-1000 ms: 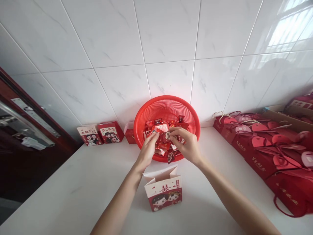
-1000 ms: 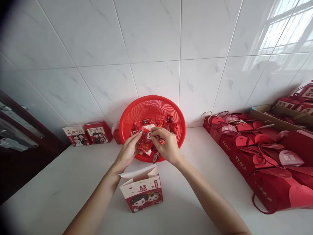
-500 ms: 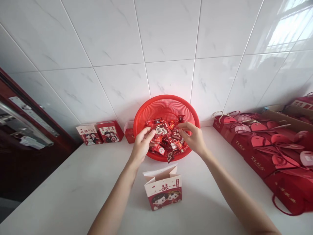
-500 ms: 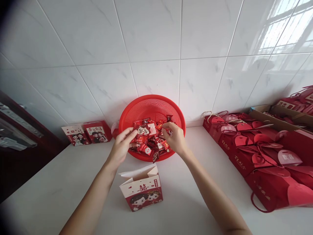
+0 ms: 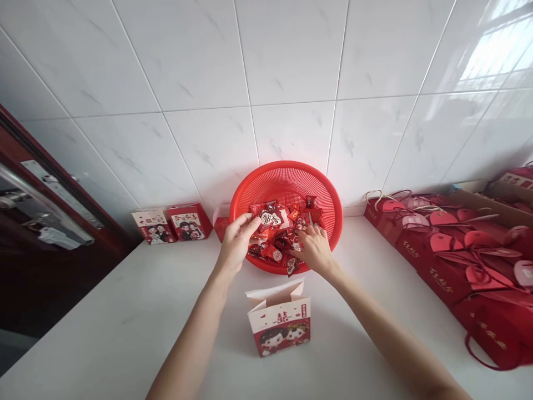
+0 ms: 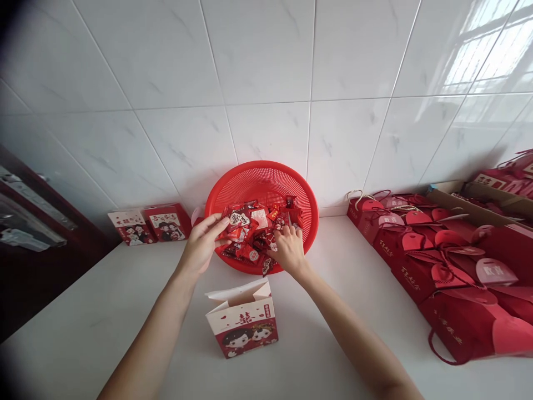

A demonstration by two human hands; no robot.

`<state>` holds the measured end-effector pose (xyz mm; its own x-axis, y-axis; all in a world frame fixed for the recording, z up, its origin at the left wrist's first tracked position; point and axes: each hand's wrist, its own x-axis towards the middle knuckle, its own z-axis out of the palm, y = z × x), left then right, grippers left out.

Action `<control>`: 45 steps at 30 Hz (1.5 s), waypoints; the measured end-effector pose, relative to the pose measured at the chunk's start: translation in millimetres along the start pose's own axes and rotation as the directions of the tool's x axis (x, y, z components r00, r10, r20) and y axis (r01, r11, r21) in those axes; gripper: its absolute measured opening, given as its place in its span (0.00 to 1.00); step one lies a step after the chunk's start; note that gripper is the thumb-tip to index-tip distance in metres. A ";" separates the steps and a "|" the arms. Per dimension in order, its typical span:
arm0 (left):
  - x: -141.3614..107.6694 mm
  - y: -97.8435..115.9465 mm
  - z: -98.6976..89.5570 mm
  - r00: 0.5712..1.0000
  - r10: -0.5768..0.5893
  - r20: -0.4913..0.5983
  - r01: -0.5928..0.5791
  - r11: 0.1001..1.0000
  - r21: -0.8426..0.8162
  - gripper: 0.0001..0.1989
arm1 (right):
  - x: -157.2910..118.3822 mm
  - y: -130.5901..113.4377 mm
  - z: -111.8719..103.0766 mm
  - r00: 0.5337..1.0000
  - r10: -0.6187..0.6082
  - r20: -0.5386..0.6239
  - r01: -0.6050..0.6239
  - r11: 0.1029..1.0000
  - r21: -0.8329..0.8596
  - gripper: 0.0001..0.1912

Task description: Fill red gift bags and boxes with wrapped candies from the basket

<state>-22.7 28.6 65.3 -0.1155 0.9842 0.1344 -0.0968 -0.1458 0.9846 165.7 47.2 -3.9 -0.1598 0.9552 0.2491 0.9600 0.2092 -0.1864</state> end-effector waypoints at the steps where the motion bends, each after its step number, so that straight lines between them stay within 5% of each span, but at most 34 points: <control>1: 0.0 -0.2 0.0 1.000 -0.003 0.001 0.003 1.000 0.002 0.27 | -0.1 -0.1 1.5 1.000 0.007 -0.010 -0.007 1.000 -0.005 0.14; 5: 0.3 0.5 -0.4 1.000 -0.008 0.009 0.008 1.000 0.000 0.27 | 1.4 1.3 2.9 0.995 0.034 -0.097 -0.026 0.996 0.080 0.07; 7: 0.4 1.8 -0.6 1.000 -0.005 0.014 0.005 1.000 -0.005 0.26 | 3.9 4.0 0.5 0.980 0.093 -0.176 -0.037 0.953 0.302 0.08; 10: 0.4 3.5 -0.6 1.000 0.008 0.015 -0.008 1.000 -0.012 0.25 | 8.2 11.2 -6.8 0.957 0.205 -0.204 -0.024 0.760 0.650 0.08; 13: 0.3 3.9 -0.5 1.000 0.014 0.012 -0.014 1.000 -0.015 0.25 | 9.2 18.5 -17.4 0.965 0.216 -0.150 -0.017 0.619 0.785 0.11; 16: 0.1 3.4 -0.1 1.000 0.014 0.015 -0.014 1.000 0.000 0.23 | 5.4 20.6 -30.0 0.980 0.193 -0.057 -0.009 0.324 0.946 0.14; 19: -0.4 2.3 0.7 1.000 0.024 0.014 -0.024 1.000 0.018 0.22 | -0.1 17.0 -41.8 0.989 0.148 0.013 -0.024 0.070 0.997 0.18; 24: -1.1 -1.3 0.9 0.999 0.046 0.008 -0.046 0.998 0.049 0.22 | -6.6 10.8 -54.1 0.996 0.061 0.061 -0.054 -0.116 0.992 0.20; 35: -4.1 -3.0 2.4 0.995 0.098 -0.005 -0.097 0.992 0.085 0.22 | -16.6 4.0 -68.3 0.997 0.006 0.082 -0.080 -0.202 0.976 0.23; 45: -8.1 -5.2 3.1 0.991 0.113 0.078 -0.122 0.984 0.128 0.19 | -21.3 -0.1 -71.6 0.994 -0.035 0.108 -0.112 -0.129 0.985 0.23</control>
<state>-18.2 21.7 59.3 -0.0480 0.9663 0.2531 0.0456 -0.2510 0.9669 185.5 11.8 58.9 -0.2170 0.9644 0.1511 -0.3327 0.0724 -0.9403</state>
